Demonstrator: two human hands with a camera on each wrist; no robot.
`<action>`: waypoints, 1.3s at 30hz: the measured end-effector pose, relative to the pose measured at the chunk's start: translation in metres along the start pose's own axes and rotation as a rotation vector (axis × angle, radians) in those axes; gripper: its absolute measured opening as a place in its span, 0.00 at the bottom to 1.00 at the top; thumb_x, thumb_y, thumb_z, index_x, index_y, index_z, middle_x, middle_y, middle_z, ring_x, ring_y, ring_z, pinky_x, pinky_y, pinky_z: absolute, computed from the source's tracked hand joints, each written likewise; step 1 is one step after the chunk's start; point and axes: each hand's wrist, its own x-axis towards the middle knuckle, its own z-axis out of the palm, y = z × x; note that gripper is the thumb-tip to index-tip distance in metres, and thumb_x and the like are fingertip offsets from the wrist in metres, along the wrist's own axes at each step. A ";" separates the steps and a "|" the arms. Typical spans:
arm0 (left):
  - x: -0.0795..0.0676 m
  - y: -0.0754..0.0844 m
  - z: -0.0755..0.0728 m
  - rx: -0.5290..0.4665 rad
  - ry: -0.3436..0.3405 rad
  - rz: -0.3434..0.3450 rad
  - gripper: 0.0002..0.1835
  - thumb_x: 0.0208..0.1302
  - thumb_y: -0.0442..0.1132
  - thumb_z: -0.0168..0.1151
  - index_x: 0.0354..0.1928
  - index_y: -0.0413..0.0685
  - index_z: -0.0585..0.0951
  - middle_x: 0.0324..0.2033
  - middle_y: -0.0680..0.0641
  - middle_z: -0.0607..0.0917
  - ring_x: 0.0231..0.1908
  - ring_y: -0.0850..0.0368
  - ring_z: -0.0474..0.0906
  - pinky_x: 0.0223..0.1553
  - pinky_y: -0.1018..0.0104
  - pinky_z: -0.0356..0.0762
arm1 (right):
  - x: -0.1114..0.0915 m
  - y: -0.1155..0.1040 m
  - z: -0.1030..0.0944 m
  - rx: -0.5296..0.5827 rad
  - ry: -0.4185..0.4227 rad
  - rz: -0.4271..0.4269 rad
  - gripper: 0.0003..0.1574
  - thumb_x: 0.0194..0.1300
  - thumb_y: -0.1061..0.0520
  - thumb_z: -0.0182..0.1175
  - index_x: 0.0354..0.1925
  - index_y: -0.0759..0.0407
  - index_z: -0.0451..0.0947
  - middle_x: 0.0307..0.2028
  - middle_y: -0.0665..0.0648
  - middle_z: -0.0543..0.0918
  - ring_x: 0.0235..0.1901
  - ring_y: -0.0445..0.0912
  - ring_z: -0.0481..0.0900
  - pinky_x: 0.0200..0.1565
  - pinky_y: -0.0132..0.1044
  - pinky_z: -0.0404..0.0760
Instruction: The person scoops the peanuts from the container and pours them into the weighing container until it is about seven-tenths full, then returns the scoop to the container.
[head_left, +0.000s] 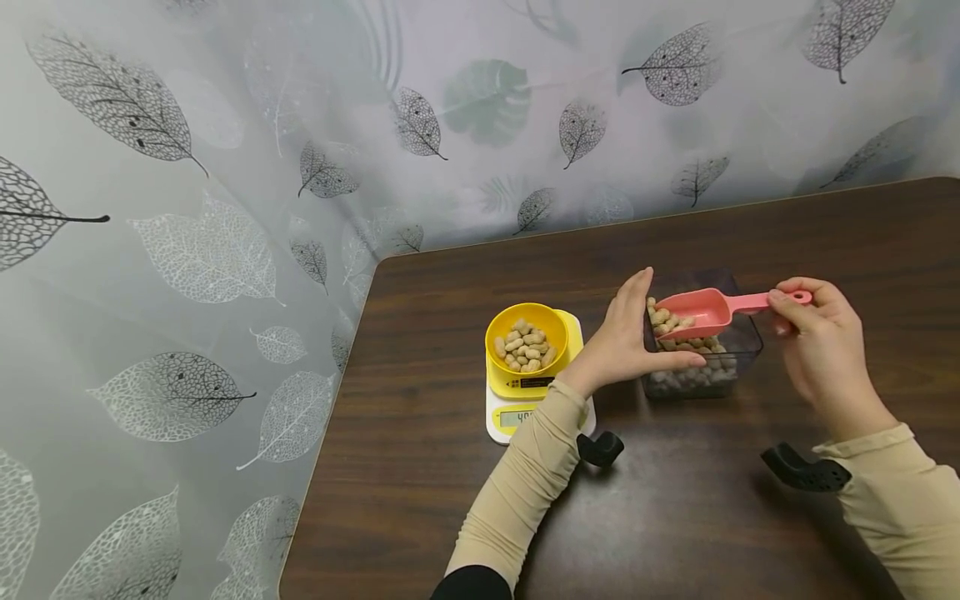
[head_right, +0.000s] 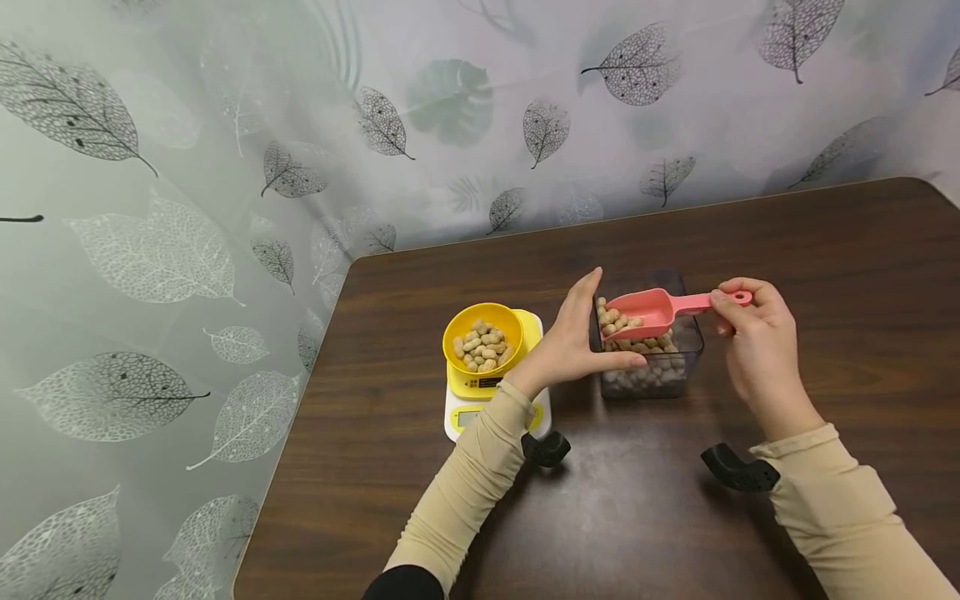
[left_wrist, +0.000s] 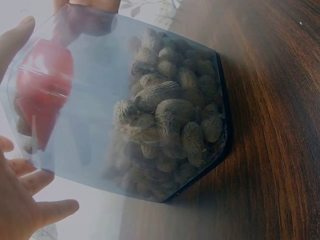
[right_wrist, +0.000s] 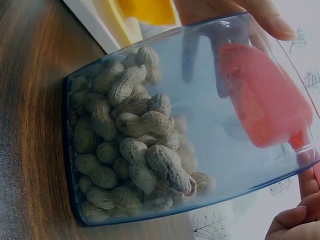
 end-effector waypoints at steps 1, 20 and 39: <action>0.000 0.000 0.000 -0.002 0.001 0.001 0.63 0.47 0.60 0.69 0.71 0.68 0.31 0.72 0.64 0.37 0.72 0.65 0.38 0.70 0.59 0.54 | 0.000 0.000 -0.001 0.015 0.005 0.003 0.06 0.63 0.72 0.52 0.38 0.66 0.69 0.31 0.54 0.67 0.25 0.42 0.62 0.25 0.26 0.66; -0.001 0.001 0.001 0.025 0.010 -0.022 0.64 0.46 0.61 0.69 0.70 0.70 0.28 0.72 0.64 0.35 0.73 0.66 0.35 0.70 0.57 0.53 | 0.001 -0.004 -0.013 0.196 0.071 0.100 0.06 0.64 0.74 0.48 0.37 0.69 0.71 0.31 0.55 0.66 0.23 0.44 0.62 0.24 0.30 0.66; -0.004 0.002 -0.011 0.039 0.023 -0.007 0.63 0.47 0.62 0.67 0.69 0.72 0.26 0.71 0.64 0.30 0.73 0.66 0.33 0.70 0.55 0.54 | 0.005 -0.013 0.000 0.210 0.043 0.070 0.04 0.64 0.72 0.50 0.38 0.69 0.70 0.30 0.55 0.66 0.23 0.45 0.62 0.26 0.30 0.67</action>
